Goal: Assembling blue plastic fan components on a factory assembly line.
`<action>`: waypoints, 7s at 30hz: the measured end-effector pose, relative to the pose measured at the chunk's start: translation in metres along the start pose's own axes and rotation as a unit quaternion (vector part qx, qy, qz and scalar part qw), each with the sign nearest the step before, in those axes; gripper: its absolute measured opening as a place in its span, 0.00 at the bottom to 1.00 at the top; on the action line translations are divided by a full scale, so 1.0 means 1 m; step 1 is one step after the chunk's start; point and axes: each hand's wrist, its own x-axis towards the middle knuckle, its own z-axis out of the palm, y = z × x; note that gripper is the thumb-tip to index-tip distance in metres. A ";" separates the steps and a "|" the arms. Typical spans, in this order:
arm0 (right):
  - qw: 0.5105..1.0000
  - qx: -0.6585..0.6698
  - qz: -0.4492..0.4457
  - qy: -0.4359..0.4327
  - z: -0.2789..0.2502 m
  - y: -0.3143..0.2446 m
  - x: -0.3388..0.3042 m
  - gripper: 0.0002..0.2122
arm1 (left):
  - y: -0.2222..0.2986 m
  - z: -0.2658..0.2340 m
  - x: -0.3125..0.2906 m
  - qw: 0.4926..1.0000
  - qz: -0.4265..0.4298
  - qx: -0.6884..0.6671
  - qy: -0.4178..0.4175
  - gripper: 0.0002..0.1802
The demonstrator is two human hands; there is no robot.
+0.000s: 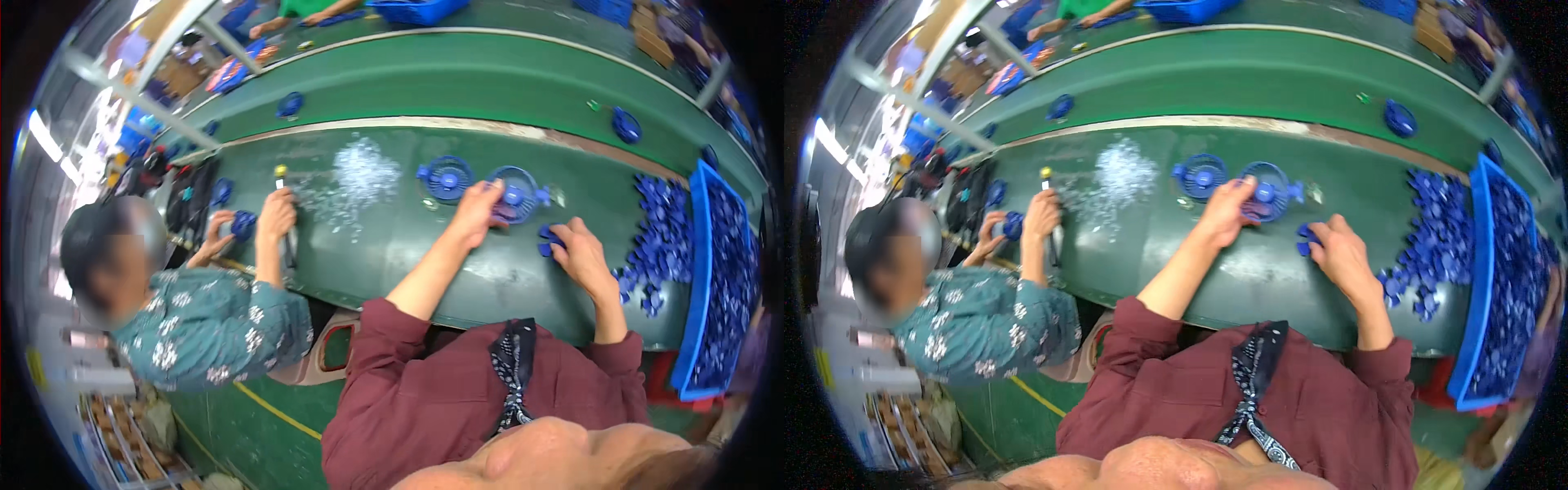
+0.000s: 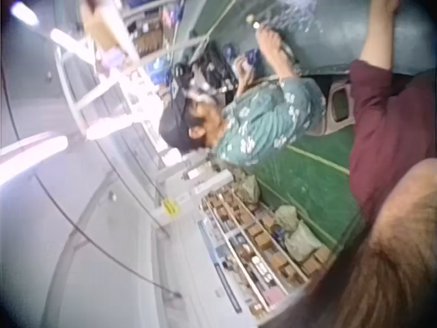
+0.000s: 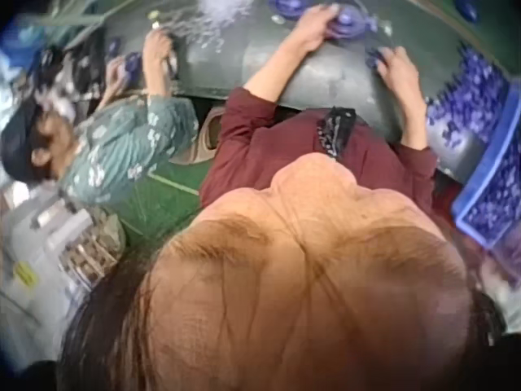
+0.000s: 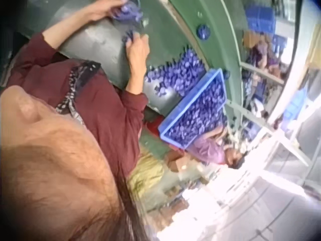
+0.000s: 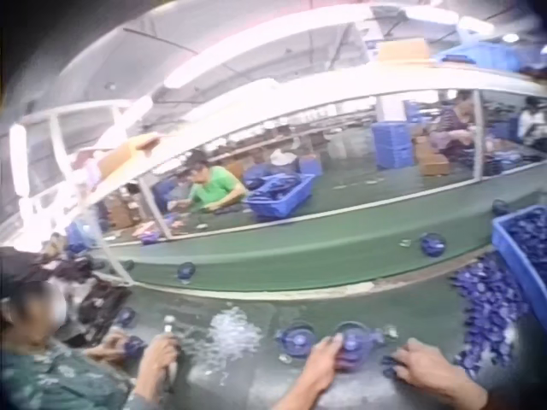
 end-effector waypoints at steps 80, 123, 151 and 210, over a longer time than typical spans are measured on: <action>0.989 -0.057 -0.040 -0.129 -0.022 0.043 0.081 0.15 | 0.017 -0.032 0.005 0.991 0.097 0.071 0.064 0.09; 0.973 -0.018 -0.211 0.096 0.016 -0.051 0.102 0.15 | 0.012 -0.003 -0.009 0.993 0.112 -0.032 0.035 0.15; 0.949 0.165 0.174 0.206 -0.051 0.129 0.125 0.22 | 0.006 -0.013 -0.003 0.985 0.116 0.123 0.037 0.18; 0.973 0.099 -0.009 0.207 0.051 0.000 0.049 0.18 | 0.189 -0.221 0.172 0.562 0.107 0.734 0.365 0.25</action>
